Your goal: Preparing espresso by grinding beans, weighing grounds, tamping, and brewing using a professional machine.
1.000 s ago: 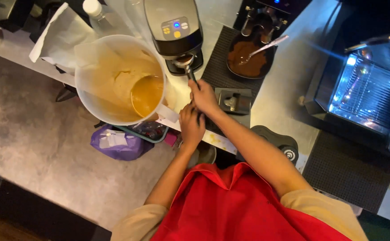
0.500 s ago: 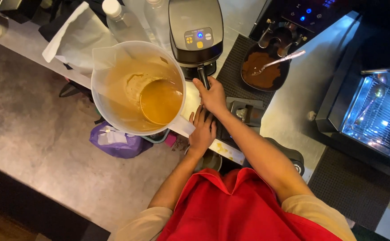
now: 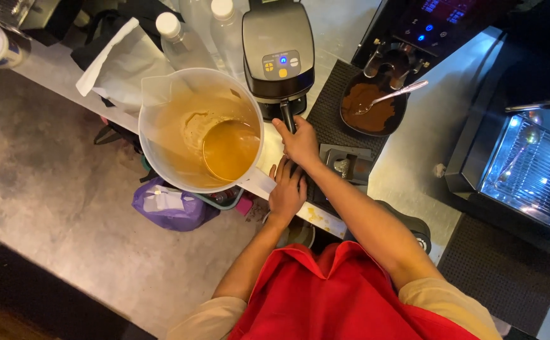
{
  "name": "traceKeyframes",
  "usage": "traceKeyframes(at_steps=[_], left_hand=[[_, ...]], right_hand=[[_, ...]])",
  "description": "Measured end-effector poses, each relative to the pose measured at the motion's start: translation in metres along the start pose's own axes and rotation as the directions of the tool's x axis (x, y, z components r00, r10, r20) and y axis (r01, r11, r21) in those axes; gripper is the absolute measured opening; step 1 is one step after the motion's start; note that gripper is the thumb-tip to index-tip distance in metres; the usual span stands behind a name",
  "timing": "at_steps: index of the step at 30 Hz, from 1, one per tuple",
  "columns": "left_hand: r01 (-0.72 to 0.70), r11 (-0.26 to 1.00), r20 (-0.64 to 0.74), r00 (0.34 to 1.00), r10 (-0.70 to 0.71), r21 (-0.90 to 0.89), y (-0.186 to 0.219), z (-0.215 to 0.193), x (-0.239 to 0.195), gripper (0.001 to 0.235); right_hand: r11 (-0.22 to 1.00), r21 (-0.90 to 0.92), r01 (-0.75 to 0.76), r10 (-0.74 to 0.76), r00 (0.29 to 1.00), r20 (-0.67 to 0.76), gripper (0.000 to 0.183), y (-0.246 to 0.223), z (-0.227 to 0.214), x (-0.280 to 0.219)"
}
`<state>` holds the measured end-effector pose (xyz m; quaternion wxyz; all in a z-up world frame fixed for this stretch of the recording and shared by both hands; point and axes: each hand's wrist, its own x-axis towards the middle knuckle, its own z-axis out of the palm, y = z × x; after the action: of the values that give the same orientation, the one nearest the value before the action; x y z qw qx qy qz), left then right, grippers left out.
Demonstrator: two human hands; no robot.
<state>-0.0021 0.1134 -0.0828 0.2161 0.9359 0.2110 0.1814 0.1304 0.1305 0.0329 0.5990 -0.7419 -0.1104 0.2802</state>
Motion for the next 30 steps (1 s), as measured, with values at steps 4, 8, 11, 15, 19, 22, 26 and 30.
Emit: traceKeyframes(at_steps=[4,8,11,15,19,22,26,30], left_hand=[[0.001,1.0,0.026,1.0,-0.001,-0.005,0.001,-0.003,0.002,0.029],[-0.032,0.999,0.036,0.999,0.033,-0.015,0.001,-0.013,0.001,0.037],[-0.013,0.985,-0.051,0.999,0.005,-0.17,-0.004,-0.01,-0.001,0.043],[-0.109,0.893,-0.239,0.971,0.002,-0.437,0.01,-0.027,-0.002,0.034],[-0.263,0.881,-0.273,0.949,0.161,-0.394,0.108,-0.041,-0.004,0.027],[-0.483,0.761,-0.167,0.873,0.459,-0.434,0.213,-0.026,-0.013,0.032],[-0.753,0.517,0.146,0.505,0.851,-0.407,0.344,0.003,-0.045,0.047],[-0.733,0.586,0.272,0.52,0.81,-0.346,0.427,0.058,-0.074,0.063]], right_hand=[[1.0,0.014,-0.006,0.006,1.0,0.006,0.036,-0.006,-0.011,-0.014],[0.998,-0.009,-0.059,0.06,0.994,0.09,0.037,-0.003,-0.046,-0.077],[0.993,0.003,-0.118,0.114,0.967,0.229,0.037,0.002,-0.103,-0.145],[0.964,-0.037,-0.263,0.263,0.927,0.269,0.03,0.007,-0.2,-0.237],[0.923,-0.069,-0.379,0.385,0.916,0.116,0.029,0.045,-0.281,-0.293],[0.882,-0.151,-0.447,0.461,0.884,0.073,0.033,0.052,-0.336,-0.32],[0.869,-0.411,-0.277,0.34,0.936,0.087,0.03,0.067,-0.413,-0.35],[0.846,-0.461,-0.268,0.325,0.944,0.048,0.034,0.088,-0.51,-0.38]])
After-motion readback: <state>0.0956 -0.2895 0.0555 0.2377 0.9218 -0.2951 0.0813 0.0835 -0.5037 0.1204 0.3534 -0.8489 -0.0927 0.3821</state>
